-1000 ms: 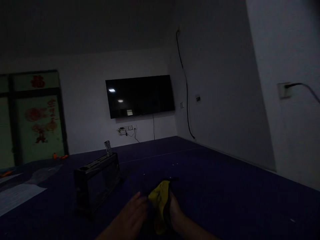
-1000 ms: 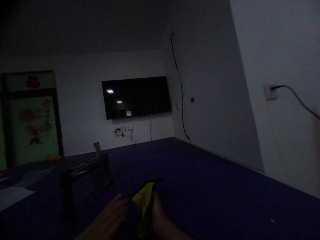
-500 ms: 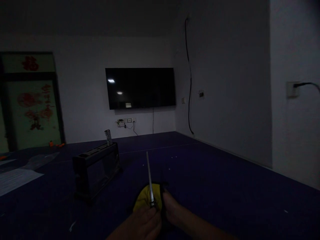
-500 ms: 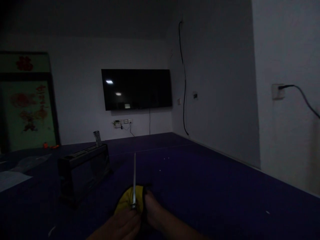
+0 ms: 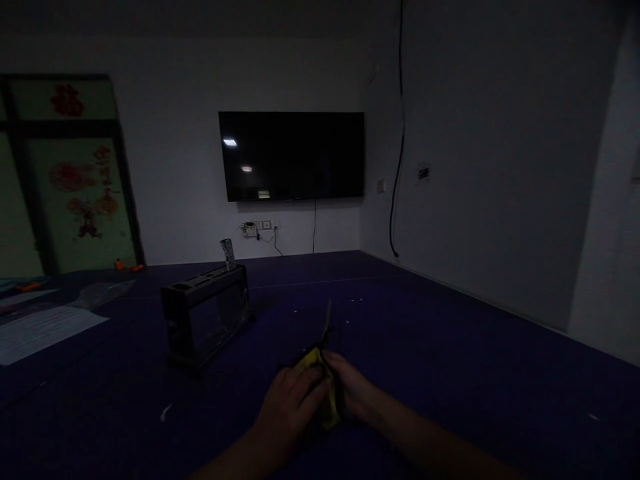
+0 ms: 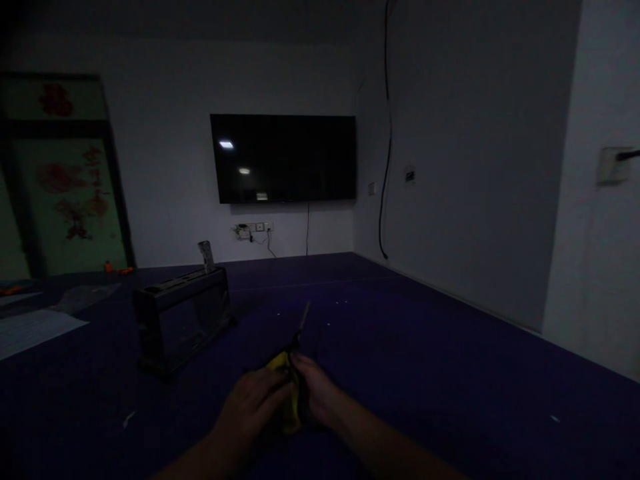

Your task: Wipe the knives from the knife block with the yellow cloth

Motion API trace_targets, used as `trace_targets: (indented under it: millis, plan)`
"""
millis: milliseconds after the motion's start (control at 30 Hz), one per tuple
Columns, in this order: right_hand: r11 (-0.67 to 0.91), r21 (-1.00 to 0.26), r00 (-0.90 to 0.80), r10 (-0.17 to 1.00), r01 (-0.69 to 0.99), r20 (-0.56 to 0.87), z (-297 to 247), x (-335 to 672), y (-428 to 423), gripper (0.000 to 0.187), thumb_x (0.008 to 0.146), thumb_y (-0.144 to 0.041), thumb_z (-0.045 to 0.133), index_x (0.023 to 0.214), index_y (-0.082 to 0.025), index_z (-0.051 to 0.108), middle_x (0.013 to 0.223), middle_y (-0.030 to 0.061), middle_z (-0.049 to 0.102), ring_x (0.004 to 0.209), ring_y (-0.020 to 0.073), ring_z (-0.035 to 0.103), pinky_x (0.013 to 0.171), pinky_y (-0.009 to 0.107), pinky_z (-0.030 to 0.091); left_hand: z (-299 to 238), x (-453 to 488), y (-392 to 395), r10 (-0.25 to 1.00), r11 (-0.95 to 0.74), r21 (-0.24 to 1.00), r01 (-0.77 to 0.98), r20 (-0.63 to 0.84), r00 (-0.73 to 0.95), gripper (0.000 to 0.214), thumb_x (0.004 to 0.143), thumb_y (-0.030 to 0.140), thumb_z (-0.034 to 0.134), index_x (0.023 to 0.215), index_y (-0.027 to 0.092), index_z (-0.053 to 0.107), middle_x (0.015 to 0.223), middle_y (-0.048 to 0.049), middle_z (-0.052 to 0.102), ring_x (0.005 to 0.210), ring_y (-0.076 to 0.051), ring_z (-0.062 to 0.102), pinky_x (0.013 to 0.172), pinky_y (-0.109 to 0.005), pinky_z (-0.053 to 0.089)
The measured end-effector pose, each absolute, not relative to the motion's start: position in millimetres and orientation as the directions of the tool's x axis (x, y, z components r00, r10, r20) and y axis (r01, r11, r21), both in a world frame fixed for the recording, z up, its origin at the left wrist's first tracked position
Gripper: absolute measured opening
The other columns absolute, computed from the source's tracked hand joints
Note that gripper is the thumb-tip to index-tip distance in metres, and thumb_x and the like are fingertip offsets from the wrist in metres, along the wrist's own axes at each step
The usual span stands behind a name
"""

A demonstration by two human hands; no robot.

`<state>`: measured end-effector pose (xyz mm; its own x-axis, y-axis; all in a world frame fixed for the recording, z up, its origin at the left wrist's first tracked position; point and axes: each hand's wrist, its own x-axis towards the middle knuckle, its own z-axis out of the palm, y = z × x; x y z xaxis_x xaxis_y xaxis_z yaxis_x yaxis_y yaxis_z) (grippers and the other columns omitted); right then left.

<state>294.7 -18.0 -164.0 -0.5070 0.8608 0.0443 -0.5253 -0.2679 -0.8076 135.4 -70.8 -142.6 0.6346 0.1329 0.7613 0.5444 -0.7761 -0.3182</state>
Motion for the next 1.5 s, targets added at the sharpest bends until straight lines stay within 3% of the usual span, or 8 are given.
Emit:
trace_targets:
  millis: [100, 200, 333, 433, 567, 1033, 1267, 1500]
  plan:
    - [-0.317, -0.77, -0.469, 0.883, -0.553, -0.027, -158.6, 293.0, -20.0, 0.028, 0.077, -0.042, 0.058, 0.081, -0.015, 0.063, 0.07, 0.0049, 0.066, 0.061, 0.0159, 0.061, 0.065, 0.028, 0.046, -144.0, 137.0, -71.1, 0.467, -0.806, 0.171, 0.567, 0.772, 0.431, 0.023, 0.084, 0.02, 0.043, 0.103, 0.016, 0.055, 0.097, -0.011, 0.061, 0.088, -0.018, 0.057, 0.073, -0.03, 0.046]
    - [-0.352, -0.749, -0.448, 0.89, -0.561, -0.082, -154.4, 290.7, -23.2, 0.032, 0.079, -0.044, 0.054, 0.084, -0.013, 0.063, 0.075, 0.0085, 0.067, 0.068, 0.0201, 0.064, 0.071, 0.034, 0.047, -142.1, 141.9, -73.6, 0.794, -0.598, 0.671, 0.437, 0.571, 0.209, 0.023, 0.084, 0.036, 0.042, 0.082, 0.017, 0.055, 0.081, -0.0062, 0.061, 0.075, -0.016, 0.057, 0.066, -0.026, 0.045]
    - [-0.301, -0.781, -0.426, 0.903, -0.547, -0.049, -153.1, 289.7, -25.4, 0.032, 0.075, -0.044, 0.059, 0.08, -0.013, 0.063, 0.072, 0.0084, 0.067, 0.067, 0.0208, 0.064, 0.069, 0.034, 0.047, -146.7, 150.6, -73.8, 0.966, -0.234, 0.959, 0.162, 0.21, 0.153, 0.047, 0.076, 0.063, 0.04, 0.08, 0.018, 0.051, 0.063, -0.0006, 0.057, 0.056, -0.015, 0.056, 0.051, -0.025, 0.043]
    - [-0.16, -0.835, -0.367, 0.929, -0.527, 0.053, -153.6, 289.5, -26.3, 0.031, 0.069, -0.043, 0.068, 0.077, -0.013, 0.062, 0.067, 0.0057, 0.065, 0.062, 0.0191, 0.063, 0.063, 0.031, 0.047, -154.3, 155.2, -69.9, 0.962, -0.002, 1.0, 0.014, -0.001, 0.272, 0.057, 0.063, 0.072, 0.047, 0.08, 0.018, 0.046, 0.049, 0.0033, 0.052, 0.036, -0.014, 0.048, 0.036, -0.023, 0.035]
    - [-0.043, -0.886, -0.328, 0.936, -0.462, 0.126, -153.7, 286.9, -28.3, 0.036, 0.061, -0.046, 0.073, 0.072, -0.014, 0.062, 0.059, 0.0008, 0.062, 0.053, 0.0136, 0.059, 0.054, 0.024, 0.044, -156.7, 154.8, -65.5, 0.927, 0.08, 0.993, -0.091, -0.04, 0.374, 0.053, 0.056, 0.063, 0.064, 0.07, 0.018, 0.042, 0.051, 0.0022, 0.055, 0.036, -0.012, 0.05, 0.039, -0.023, 0.038]
    - [0.041, -0.959, -0.481, 0.859, -0.28, 0.177, -149.8, 280.4, -40.0, 0.055, 0.07, -0.059, 0.059, 0.094, -0.01, 0.061, 0.057, 0.0011, 0.06, 0.036, 0.0088, 0.05, 0.037, 0.019, 0.037, -148.1, 153.7, -73.3, 0.795, 0.32, 0.913, -0.253, -0.113, 0.596, 0.039, 0.068, 0.048, 0.063, 0.08, 0.013, 0.053, 0.062, -0.0046, 0.063, 0.051, -0.016, 0.062, 0.046, -0.022, 0.042]
    - [0.035, -0.948, -0.447, 0.876, -0.316, 0.182, -144.0, 281.0, -41.4, 0.046, 0.066, -0.051, 0.068, 0.087, -0.009, 0.068, 0.078, 0.0084, 0.067, 0.073, 0.0167, 0.063, 0.068, 0.025, 0.046, -152.2, 154.6, -72.2, 0.836, 0.221, 0.95, -0.221, -0.067, 0.545, 0.041, 0.067, 0.052, 0.062, 0.071, 0.012, 0.053, 0.041, 0.0006, 0.054, 0.031, -0.011, 0.049, 0.031, -0.018, 0.032]
    - [0.014, -0.942, -0.477, 0.859, -0.335, 0.183, -145.1, 280.6, -42.0, 0.049, 0.065, -0.049, 0.069, 0.091, -0.009, 0.068, 0.069, 0.0075, 0.066, 0.059, 0.0149, 0.061, 0.055, 0.024, 0.043, -151.4, 157.2, -76.8, 0.878, 0.097, 0.987, -0.126, -0.026, 0.477, 0.048, 0.068, 0.057, 0.057, 0.047, 0.015, 0.046, 0.03, 0.0027, 0.042, 0.023, -0.008, 0.039, 0.027, -0.017, 0.022]
